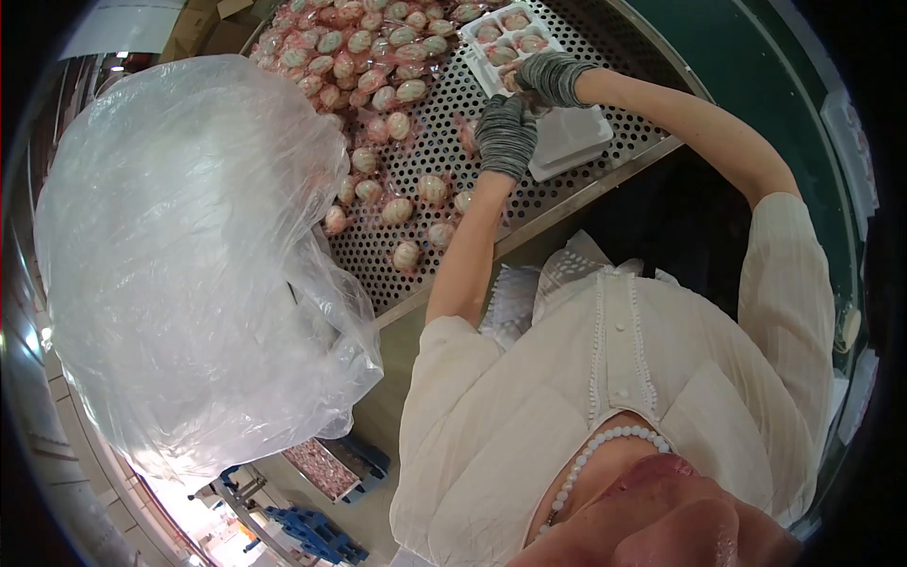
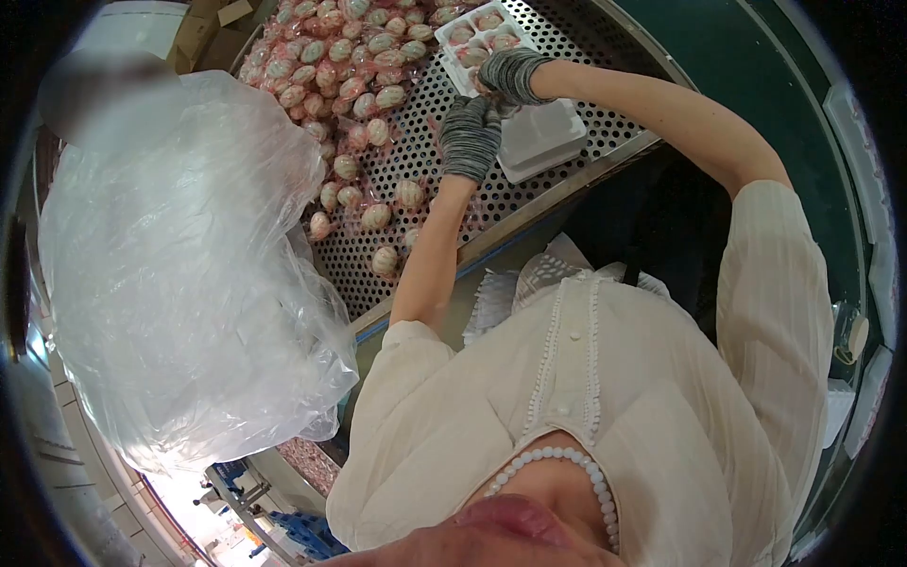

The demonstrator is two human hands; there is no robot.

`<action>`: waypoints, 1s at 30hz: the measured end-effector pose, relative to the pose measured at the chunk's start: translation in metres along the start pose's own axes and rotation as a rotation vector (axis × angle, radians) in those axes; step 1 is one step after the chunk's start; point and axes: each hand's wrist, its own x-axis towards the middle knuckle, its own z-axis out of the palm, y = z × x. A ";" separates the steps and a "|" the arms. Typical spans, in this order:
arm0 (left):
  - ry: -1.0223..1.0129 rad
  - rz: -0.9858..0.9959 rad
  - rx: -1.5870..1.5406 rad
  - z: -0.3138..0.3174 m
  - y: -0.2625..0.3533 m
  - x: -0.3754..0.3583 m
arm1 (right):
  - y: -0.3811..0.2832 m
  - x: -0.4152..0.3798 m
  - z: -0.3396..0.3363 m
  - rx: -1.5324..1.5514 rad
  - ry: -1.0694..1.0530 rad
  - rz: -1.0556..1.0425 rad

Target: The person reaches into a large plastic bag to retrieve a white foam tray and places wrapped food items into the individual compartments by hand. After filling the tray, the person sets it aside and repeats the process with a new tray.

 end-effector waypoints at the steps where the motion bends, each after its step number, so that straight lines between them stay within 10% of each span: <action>1: 0.005 0.013 -0.004 0.003 -0.003 -0.001 | 0.003 -0.003 0.010 0.225 0.116 0.050; 6: -0.107 0.001 0.044 0.006 0.000 0.005 | -0.016 -0.028 0.000 0.053 0.501 0.008; 8: -0.070 0.010 -0.004 0.007 0.001 0.003 | -0.015 -0.035 -0.014 0.360 0.105 0.112; 17: -0.277 0.051 0.162 -0.006 0.012 0.008 | -0.011 -0.005 0.032 -0.070 0.341 0.075; 26: -0.027 -0.124 -0.250 0.014 -0.051 -0.004 | -0.006 -0.003 0.048 0.239 0.175 0.182; 30: -0.284 -0.400 0.293 -0.007 -0.073 -0.016 | 0.010 -0.009 0.084 0.755 0.819 -0.217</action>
